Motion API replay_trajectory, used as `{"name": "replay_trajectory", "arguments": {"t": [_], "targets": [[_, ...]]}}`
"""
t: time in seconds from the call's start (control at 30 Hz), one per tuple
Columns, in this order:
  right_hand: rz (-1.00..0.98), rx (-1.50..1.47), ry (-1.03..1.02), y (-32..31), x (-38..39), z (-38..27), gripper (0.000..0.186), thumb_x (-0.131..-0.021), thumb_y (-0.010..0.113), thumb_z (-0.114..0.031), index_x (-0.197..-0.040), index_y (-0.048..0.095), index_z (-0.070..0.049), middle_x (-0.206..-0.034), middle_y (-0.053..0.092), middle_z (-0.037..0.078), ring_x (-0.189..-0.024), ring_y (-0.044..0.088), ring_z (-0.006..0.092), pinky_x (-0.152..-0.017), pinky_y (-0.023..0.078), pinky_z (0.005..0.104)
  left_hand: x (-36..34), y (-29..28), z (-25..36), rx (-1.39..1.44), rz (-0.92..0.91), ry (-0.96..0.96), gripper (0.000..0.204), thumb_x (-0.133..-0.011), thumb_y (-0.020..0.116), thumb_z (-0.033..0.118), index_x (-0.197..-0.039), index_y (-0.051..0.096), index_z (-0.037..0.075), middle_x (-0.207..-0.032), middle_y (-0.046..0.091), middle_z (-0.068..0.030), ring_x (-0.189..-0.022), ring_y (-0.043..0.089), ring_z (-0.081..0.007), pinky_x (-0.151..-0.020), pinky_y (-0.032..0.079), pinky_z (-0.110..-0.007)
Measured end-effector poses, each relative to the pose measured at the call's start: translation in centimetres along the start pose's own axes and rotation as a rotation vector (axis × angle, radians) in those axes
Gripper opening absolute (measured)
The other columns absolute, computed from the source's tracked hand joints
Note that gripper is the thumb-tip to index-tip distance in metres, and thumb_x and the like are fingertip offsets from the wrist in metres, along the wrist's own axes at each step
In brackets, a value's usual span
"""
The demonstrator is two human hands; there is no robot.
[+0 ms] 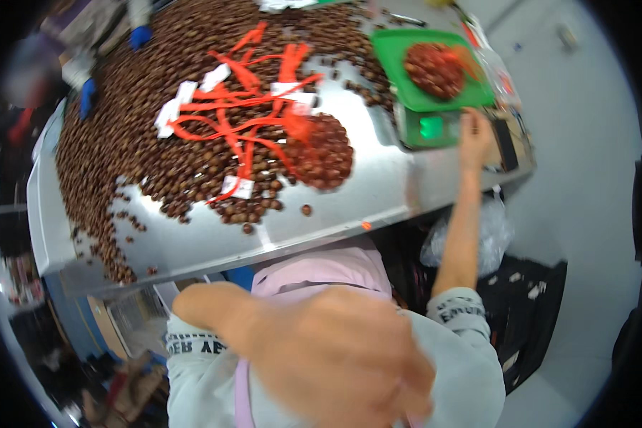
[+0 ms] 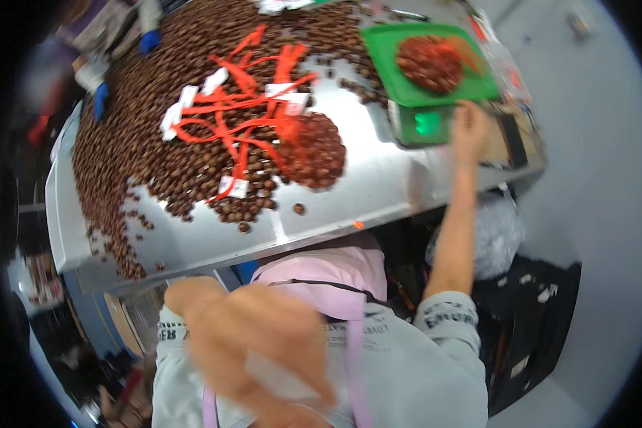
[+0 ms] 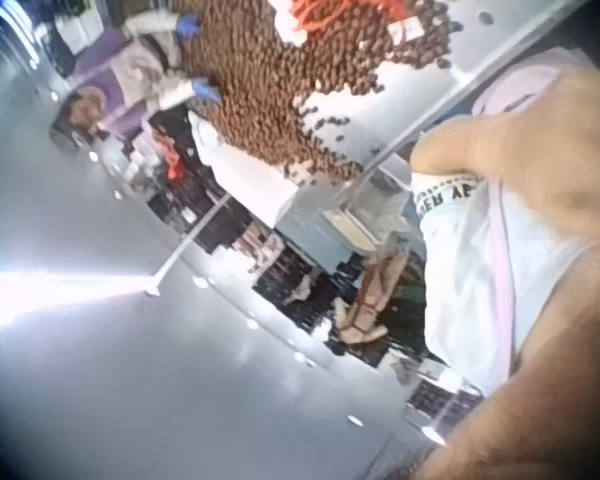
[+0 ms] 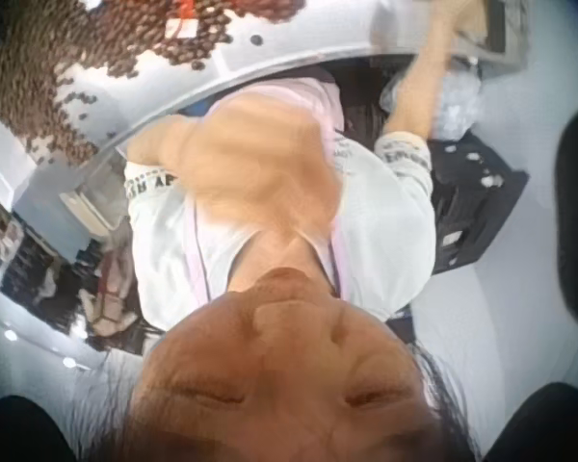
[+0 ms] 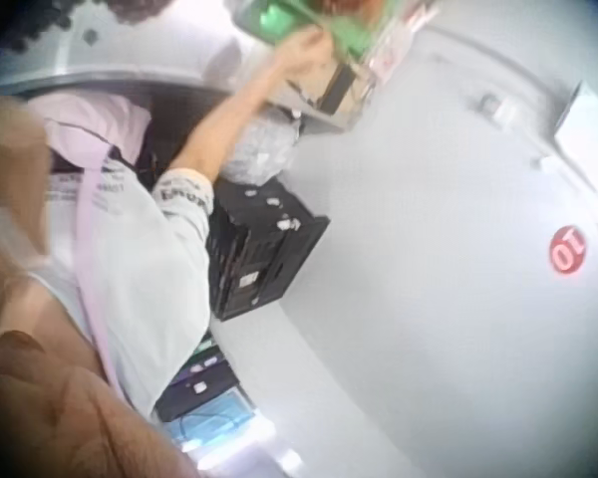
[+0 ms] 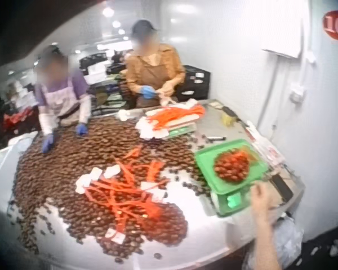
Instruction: The person sorts chestnuts on a metal table, then scoops them into red mesh bags. The bags are weighed on a digital scale, tied shut, and placed on the table. The person repeats this process multiple times.
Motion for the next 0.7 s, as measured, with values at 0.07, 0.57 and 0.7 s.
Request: {"name": "replay_trajectory", "arguments": {"t": [0.07,0.57,0.7], "targets": [[-0.061,0.264,-0.057,-0.4,-5.5,0.9,0.023,-0.086,0.059,-0.015,-0.108,0.064,-0.010,-0.097,0.064,0.010,-0.085,0.057,0.0240,-0.080,0.044,0.0358,2.1,-2.7,-2.6,-0.119,0.007,-0.215,0.008,-0.080,0.061,0.000,-0.088,0.062,-0.002,-0.085,0.062,-0.0115,-0.069,0.061,-0.0234,-0.057,0.048,-0.034],[-0.507,0.651,-0.167,6.5,-16.6,13.6,0.024,-0.086,0.060,-0.020,-0.107,0.063,-0.008,-0.103,0.063,0.010,-0.098,0.056,0.0305,-0.084,0.044,0.0371,22.6,-10.1,-12.9,-0.204,0.758,-1.073,0.018,-0.093,0.053,0.015,-0.103,0.060,0.002,-0.094,0.063,-0.0042,-0.082,0.060,-0.0109,-0.075,0.050,-0.026],[-0.754,0.025,0.189,3.9,-16.5,6.0,0.024,-0.090,0.059,-0.023,-0.093,0.064,0.000,-0.077,0.062,0.003,-0.066,0.055,0.0113,-0.059,0.042,0.0255,16.5,-10.7,-15.7,-0.310,0.736,-0.893,0.017,-0.091,0.055,0.015,-0.102,0.060,0.002,-0.094,0.063,-0.0048,-0.084,0.060,-0.0122,-0.074,0.050,-0.027]]}}
Point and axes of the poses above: each hand's wrist, its own x-axis away from the middle knuckle, its own y-axis out of the palm, z = x × y, the point moved 10 cm from there along -x, towards the middle knuckle
